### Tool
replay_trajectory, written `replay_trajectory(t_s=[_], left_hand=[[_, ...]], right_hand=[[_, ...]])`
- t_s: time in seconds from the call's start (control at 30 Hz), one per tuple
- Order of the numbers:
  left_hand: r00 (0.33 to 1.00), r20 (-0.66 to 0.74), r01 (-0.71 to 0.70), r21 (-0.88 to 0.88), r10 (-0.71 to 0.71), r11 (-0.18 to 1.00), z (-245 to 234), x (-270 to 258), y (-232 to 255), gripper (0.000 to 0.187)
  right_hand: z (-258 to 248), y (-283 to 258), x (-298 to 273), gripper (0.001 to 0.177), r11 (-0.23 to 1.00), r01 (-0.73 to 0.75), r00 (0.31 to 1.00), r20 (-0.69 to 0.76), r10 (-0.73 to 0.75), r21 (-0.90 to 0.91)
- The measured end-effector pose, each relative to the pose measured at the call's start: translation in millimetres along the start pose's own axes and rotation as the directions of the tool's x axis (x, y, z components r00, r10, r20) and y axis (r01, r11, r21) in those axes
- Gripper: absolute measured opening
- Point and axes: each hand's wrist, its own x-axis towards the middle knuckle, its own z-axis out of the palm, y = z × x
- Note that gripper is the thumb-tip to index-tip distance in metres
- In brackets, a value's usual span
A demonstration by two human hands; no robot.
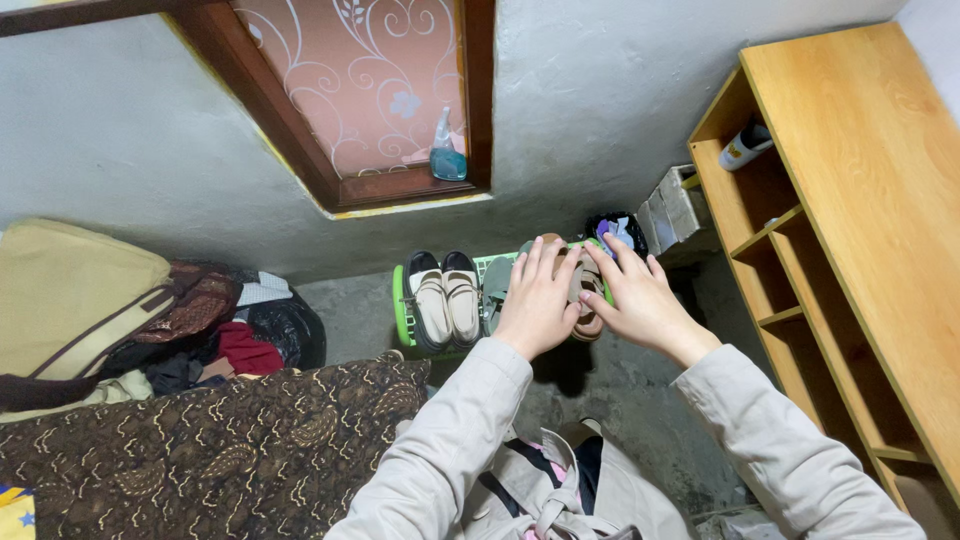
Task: The person removes several pairs of shoes from a green plastic crate and places them on the floor. Then they disassemble the crate by removing its handles and separating the side panels from the frame. Finally, they reassemble the crate by snapping the side panels and frame back together.
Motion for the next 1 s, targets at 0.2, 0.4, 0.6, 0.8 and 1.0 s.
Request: replay_trajectory(t_s=[0.2,0.4,0.6,0.8,1.0], left_hand=[[0.999,-0.033,-0.018,-0.005,0.018,1.0,1.8,0.7,0.4,0.08],[0.999,-0.036,-0.023,-0.004,0.022,1.0,0.6,1.0,1.6,0.081],[1.0,-0.027,-0.017,-0.005,0.017,1.0,1.4,-0.3,2.7,0.081],[1.0,-0.023,-0.016,0.009,0.017,1.0,3.1,-1.4,3.0,0.081],[1.0,0.003,-0.002,-0.012,0.002,1.0,1.5,-3.2,4.6,0.081]], right_hand=[[-8.5,-5.0,-2.1,0.073,1.0,0.013,0.999,-0.034,-0.012,0.009],[-8.7,-4.2,-3.5,0.073,1.0,0.02,0.999,-0.033,-0.02,0.013],[-8.4,-3.9,-5.8,0.071,1.0,0.022,0.999,-0.041,-0.022,0.014],[-7.6,-3.1,-7.6,0.071,1.0,0.019,0.999,-0.036,-0.018,0.011],[-4.7,-2.0,-9.6,0.07,1.0,0.022,0.999,-0.04,-0.021,0.02]])
